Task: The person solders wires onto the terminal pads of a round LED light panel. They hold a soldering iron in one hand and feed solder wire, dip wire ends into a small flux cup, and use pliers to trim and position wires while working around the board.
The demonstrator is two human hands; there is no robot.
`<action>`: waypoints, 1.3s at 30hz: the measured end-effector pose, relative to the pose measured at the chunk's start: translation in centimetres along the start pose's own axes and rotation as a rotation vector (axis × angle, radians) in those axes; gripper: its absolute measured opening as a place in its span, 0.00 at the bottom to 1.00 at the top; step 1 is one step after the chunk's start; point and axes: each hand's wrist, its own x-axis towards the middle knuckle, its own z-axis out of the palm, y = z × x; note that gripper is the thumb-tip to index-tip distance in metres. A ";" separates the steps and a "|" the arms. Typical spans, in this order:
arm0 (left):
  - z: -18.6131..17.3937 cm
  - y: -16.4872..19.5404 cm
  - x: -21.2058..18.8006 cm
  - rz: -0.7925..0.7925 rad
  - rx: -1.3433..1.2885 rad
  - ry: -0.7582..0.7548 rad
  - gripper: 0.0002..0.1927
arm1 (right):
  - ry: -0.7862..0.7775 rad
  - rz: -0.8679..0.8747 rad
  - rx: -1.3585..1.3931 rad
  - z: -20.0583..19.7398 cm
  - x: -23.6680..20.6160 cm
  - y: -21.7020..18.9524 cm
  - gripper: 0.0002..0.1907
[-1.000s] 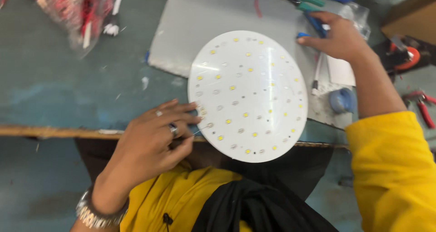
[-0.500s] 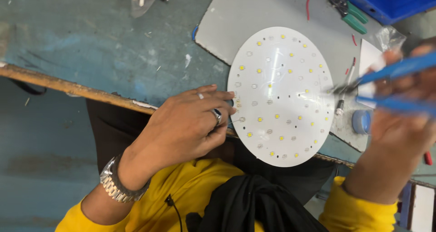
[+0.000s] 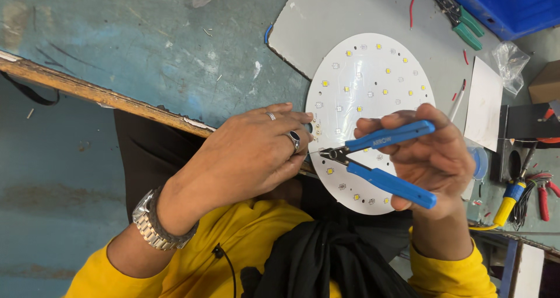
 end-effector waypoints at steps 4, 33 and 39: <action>0.0 -0.1 0.0 0.001 -0.003 0.007 0.06 | -0.026 0.009 -0.005 -0.1 0.1 0.2 0.47; -0.1 -0.2 0.1 -0.034 0.002 -0.052 0.07 | 0.207 -0.001 -0.776 -12.6 2.5 -3.6 0.52; -0.1 -0.1 -0.4 -0.088 -0.170 0.099 0.05 | 0.216 0.347 -1.268 -23.3 6.2 -0.1 0.53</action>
